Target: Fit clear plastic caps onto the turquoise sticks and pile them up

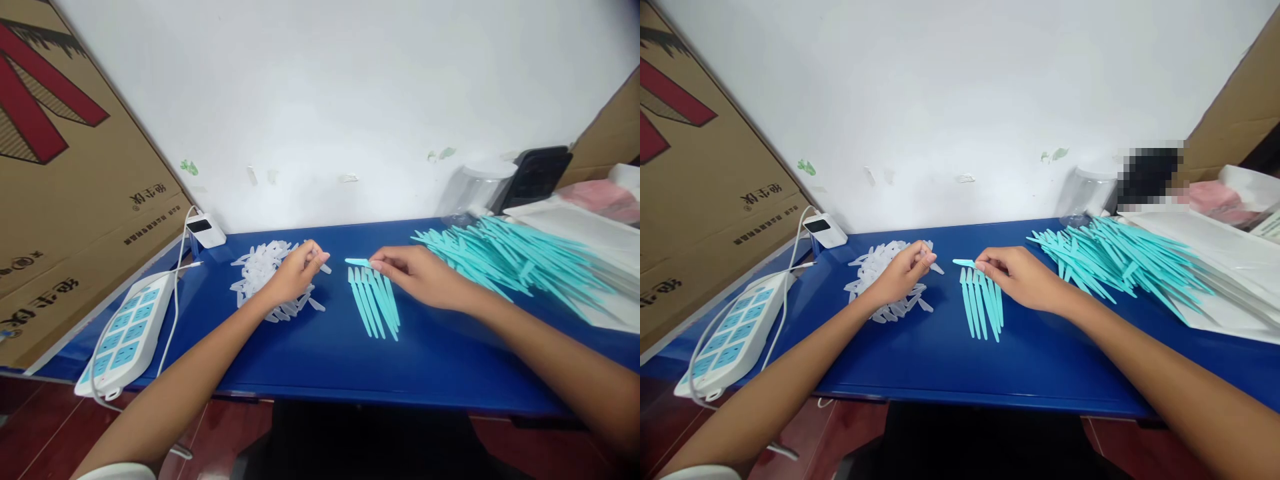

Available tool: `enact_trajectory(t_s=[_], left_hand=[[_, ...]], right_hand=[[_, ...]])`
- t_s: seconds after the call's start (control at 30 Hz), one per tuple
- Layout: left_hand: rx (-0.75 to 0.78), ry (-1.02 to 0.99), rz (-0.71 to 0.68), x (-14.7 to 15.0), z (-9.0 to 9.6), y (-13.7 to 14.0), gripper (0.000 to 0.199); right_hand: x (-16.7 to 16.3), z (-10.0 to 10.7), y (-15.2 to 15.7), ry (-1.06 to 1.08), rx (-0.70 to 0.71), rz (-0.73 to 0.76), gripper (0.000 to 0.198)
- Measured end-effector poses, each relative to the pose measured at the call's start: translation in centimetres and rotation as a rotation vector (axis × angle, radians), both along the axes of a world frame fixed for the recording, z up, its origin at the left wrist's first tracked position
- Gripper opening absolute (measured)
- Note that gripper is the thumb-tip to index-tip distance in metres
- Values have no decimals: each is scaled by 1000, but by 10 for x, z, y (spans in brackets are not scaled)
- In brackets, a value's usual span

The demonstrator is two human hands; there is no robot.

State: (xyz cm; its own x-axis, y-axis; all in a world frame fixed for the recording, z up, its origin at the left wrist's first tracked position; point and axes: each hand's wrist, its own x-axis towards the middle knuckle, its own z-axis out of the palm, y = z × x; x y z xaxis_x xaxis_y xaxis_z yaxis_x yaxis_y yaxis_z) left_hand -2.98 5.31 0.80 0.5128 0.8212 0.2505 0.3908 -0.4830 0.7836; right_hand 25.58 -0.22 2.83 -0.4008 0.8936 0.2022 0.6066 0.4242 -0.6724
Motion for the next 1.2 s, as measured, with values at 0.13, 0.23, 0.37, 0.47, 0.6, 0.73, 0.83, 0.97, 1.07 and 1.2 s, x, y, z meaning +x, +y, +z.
enact_trajectory(t_s=[0.13, 0.23, 0.37, 0.47, 0.6, 0.73, 0.83, 0.97, 1.07, 1.2], left_hand=[[-190, -185, -43, 5, 2, -2, 37], [-289, -260, -77, 9, 5, -6, 38], [-367, -314, -112, 12, 9, -10, 39], [-377, -300, -118, 11, 9, -11, 38], [-381, -279, -132, 9, 5, -9, 36], [-402, -255, -126, 9, 3, -8, 36], [-436, -264, -154, 9, 6, -10, 32], [-495, -274, -219, 9, 7, -11, 37], [-527, -288, -221, 9, 5, -10, 35], [-577, -335, -162, 9, 3, -9, 30]], right_hand=[[0, -4, 1, 38, -51, 14, 38], [-2, -6, 1, 98, -91, 53, 39], [-3, -4, 1, 150, -110, 74, 40], [-2, -2, 1, 173, -111, 34, 38], [0, -2, 2, 205, -74, 37, 37], [1, -2, 3, 174, -68, 37, 39], [0, -1, 3, 165, -75, 33, 39], [-1, 0, 2, 157, -80, 38, 38], [-1, 0, 1, 157, -72, 46, 38], [0, 1, 2, 157, -72, 37, 38]])
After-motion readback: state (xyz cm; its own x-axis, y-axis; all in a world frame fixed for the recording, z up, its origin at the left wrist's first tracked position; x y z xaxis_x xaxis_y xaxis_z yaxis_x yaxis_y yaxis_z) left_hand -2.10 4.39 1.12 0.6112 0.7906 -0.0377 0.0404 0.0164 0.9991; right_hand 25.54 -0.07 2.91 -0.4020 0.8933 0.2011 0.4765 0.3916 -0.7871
